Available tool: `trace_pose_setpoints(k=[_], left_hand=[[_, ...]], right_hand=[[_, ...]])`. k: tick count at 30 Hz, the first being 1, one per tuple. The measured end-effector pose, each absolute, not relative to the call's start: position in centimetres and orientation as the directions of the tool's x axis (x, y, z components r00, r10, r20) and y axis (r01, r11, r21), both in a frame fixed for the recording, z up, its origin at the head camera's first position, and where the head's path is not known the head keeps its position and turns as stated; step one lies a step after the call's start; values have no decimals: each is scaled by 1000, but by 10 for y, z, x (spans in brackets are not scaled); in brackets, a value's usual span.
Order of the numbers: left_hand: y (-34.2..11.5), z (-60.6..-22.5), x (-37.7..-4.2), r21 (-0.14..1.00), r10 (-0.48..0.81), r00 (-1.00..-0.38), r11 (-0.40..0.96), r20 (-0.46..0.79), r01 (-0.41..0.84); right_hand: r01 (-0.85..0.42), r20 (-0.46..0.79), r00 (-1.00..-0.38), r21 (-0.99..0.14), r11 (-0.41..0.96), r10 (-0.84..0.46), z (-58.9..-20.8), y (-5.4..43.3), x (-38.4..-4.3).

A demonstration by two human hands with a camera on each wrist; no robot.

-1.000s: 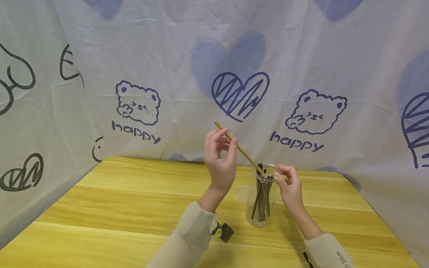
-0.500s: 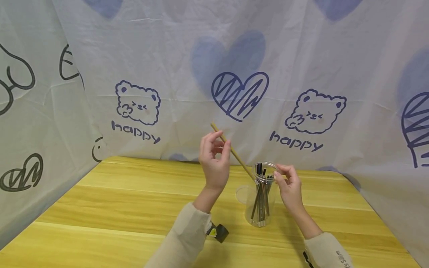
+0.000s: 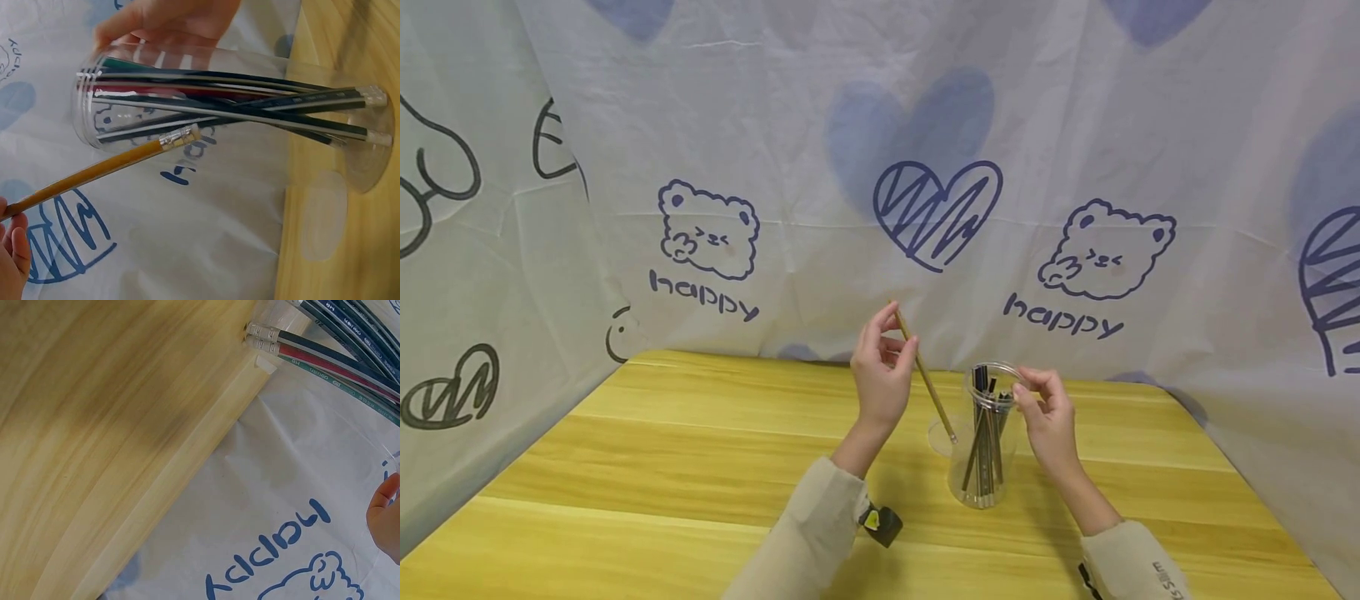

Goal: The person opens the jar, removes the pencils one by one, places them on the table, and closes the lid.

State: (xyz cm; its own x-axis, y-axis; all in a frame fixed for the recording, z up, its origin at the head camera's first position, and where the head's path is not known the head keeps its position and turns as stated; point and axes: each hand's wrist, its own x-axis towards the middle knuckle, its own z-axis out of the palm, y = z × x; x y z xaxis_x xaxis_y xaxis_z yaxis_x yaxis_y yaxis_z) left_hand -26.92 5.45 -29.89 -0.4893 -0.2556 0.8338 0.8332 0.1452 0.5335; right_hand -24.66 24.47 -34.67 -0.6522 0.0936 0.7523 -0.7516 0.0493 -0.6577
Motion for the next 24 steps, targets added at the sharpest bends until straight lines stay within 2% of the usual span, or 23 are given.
trace_pose_setpoints(k=[18,24], left_hand=[[50,-317,-278,707,-135,-697,228,704,670],[48,-324,-281,789,-90,-789,187,607,586]], right_hand=[[-746,747,-658,-664,55,95,-346,245,-246],[-747,749,-656,-662,60,95,-347,245,-246]])
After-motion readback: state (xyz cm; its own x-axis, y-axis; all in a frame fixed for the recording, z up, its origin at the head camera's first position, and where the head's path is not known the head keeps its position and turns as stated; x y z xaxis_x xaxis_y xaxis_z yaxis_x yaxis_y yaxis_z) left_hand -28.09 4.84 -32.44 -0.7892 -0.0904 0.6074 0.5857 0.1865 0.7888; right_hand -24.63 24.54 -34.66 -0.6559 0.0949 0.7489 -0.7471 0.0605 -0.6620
